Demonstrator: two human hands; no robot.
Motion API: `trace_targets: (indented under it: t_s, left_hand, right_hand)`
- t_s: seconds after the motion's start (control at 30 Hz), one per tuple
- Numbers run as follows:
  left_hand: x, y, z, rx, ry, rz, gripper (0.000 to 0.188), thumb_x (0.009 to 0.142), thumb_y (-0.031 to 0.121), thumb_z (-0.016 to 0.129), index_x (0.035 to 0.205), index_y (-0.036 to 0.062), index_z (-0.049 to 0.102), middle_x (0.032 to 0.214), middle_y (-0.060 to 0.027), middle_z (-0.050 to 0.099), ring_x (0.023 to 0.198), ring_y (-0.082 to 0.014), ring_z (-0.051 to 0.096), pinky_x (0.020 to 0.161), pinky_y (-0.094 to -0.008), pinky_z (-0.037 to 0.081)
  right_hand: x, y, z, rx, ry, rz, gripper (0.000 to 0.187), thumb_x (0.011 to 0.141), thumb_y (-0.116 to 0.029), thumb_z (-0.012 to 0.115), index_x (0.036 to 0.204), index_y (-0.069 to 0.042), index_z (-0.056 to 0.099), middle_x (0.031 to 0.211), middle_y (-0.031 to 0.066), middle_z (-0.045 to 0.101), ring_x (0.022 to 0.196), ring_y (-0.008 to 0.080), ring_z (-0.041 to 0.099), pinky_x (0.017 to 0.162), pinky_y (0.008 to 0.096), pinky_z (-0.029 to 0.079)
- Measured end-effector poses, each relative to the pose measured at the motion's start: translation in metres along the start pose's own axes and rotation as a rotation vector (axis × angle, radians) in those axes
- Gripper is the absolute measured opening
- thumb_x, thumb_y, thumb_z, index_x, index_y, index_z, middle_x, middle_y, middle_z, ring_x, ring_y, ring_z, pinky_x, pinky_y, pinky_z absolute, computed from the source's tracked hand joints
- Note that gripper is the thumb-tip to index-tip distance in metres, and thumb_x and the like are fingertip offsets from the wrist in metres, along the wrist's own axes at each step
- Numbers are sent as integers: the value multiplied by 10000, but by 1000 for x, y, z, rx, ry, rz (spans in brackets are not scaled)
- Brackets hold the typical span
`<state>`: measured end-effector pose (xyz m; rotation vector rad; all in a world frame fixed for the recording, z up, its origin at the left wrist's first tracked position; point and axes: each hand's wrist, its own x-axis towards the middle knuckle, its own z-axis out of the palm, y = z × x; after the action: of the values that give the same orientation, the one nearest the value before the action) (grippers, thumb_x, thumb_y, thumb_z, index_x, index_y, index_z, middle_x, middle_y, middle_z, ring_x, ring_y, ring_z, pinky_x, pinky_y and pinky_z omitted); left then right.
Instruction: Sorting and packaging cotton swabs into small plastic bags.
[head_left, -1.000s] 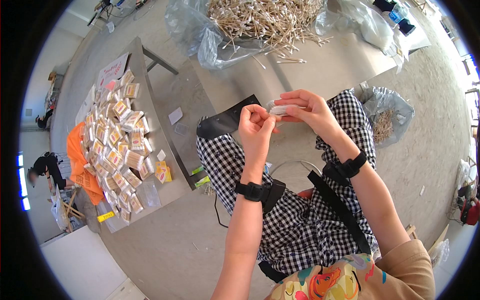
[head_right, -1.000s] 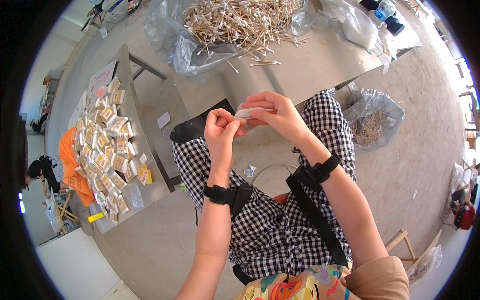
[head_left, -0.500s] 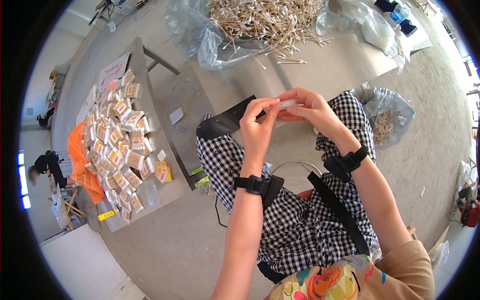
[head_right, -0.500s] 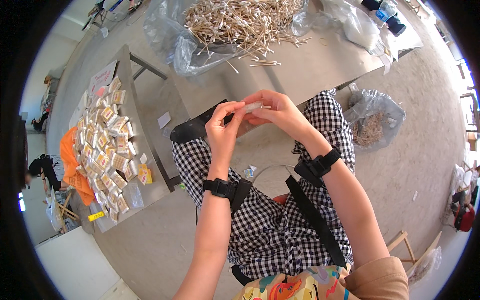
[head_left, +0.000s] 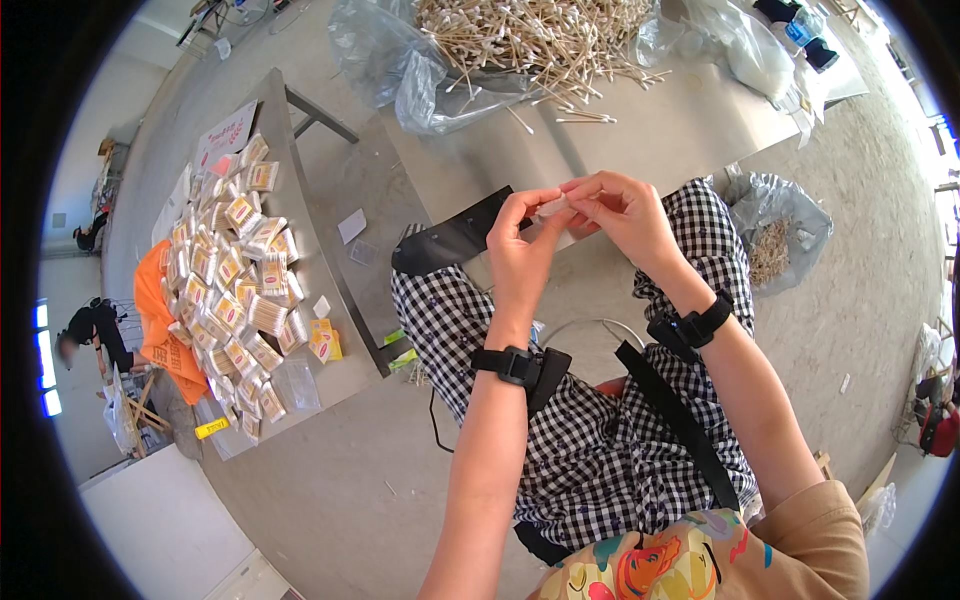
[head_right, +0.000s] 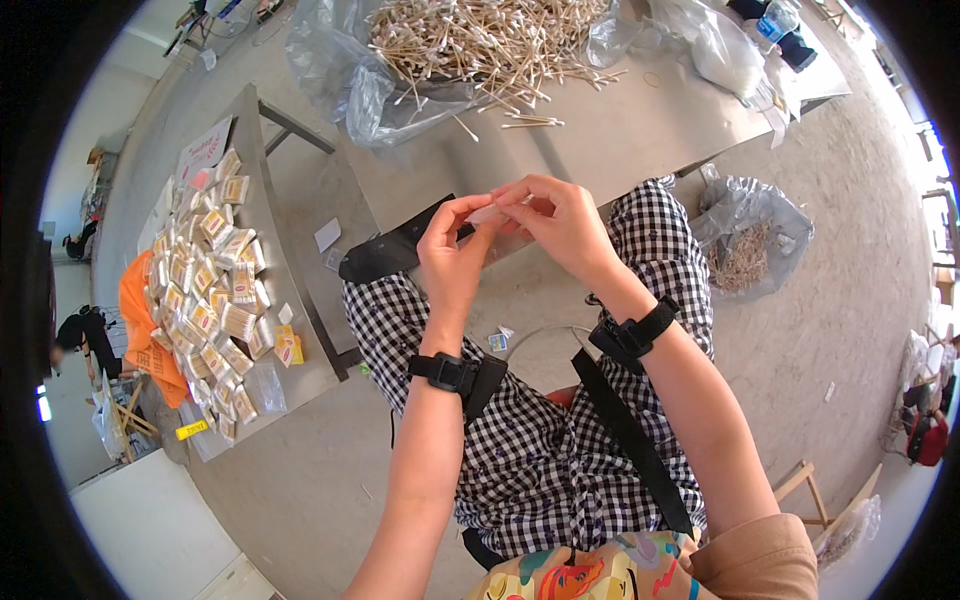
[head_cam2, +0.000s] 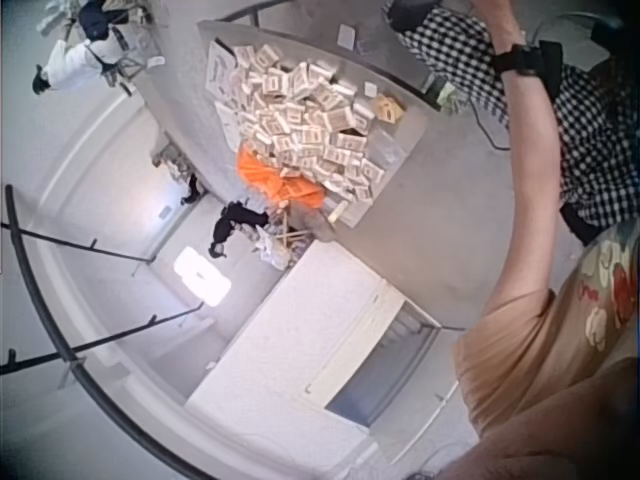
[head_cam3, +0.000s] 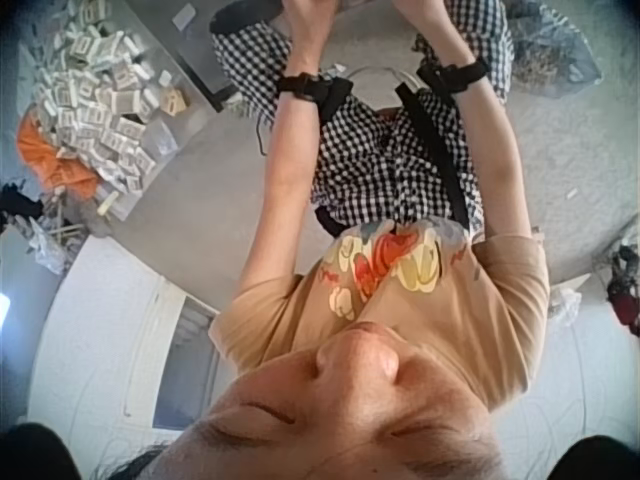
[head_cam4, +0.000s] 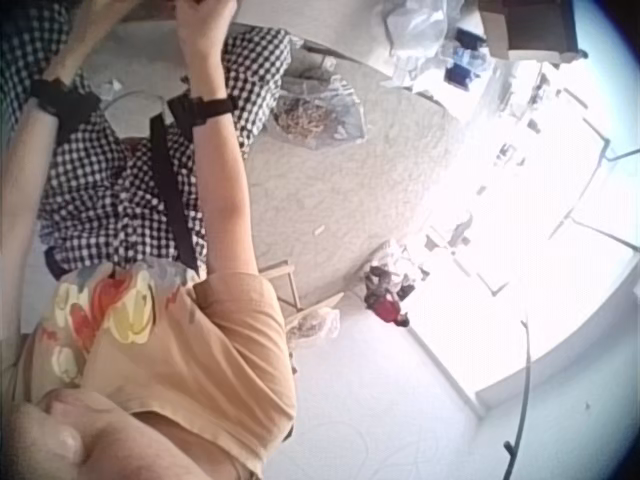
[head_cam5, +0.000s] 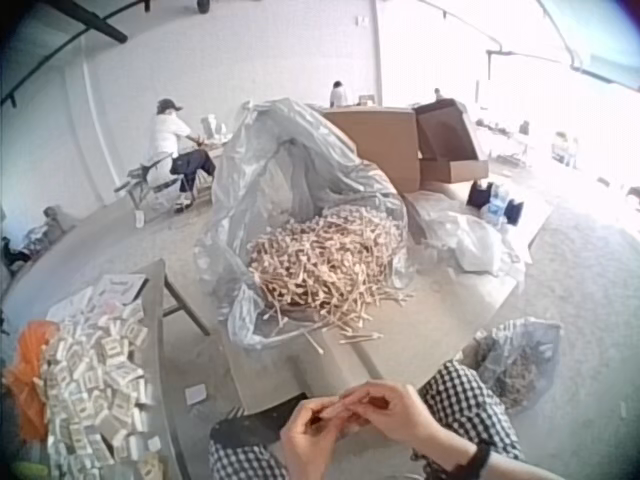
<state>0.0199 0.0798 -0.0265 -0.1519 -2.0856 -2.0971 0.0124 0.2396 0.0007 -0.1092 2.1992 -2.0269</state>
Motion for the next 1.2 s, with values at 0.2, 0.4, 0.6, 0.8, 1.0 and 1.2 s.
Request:
trace_targets:
  t_s: [0.2,0.4,0.6,0.8,1.0,1.2]
  left_hand:
    - [-1,-2,-2,-8,-44,-20,141,863,-33,706,1000,-1,717,989,-39,691,927,-112,620,855,-257,492]
    - [-5,0,3,-27,57,82,120,848,7,729,966,23,718,937,-37,693,857,-116,620,767,-245,482]
    - [-4,-3,4,-21,13,16,98,861,25,727,957,31,707,971,-49,690,859,-124,624,778,-246,489]
    - [-8,-1,7,19,49,78,83,864,39,736,927,22,685,951,-47,672,890,-116,615,809,-242,488]
    - [-9,0,7,-276,14,-219,89,914,43,693,963,4,630,1008,-40,635,936,-95,586,831,-241,485]
    - [-6,4,7,-215,95,-254,125,920,51,681,1028,3,641,990,-28,642,945,-84,582,846,-234,474]
  right_hand:
    - [-2,-2,0,9,23,-10,117,945,-83,638,986,22,666,1104,97,721,841,122,702,700,249,567]
    - [-3,-4,3,21,25,-9,115,951,-80,628,1001,19,658,1096,94,722,837,119,698,707,246,569]
    - [-4,1,-1,32,-6,20,99,948,-68,630,1002,12,652,1095,92,722,831,109,689,705,236,563]
    - [-4,4,1,103,17,-13,94,954,-68,626,994,17,631,1095,107,710,836,112,674,688,237,562]
    - [0,1,4,256,18,169,181,916,-128,674,1000,-4,572,1046,87,686,884,133,690,657,262,571]
    - [6,0,3,371,0,228,189,918,-121,667,1024,-18,549,1013,87,675,884,174,705,693,283,581]
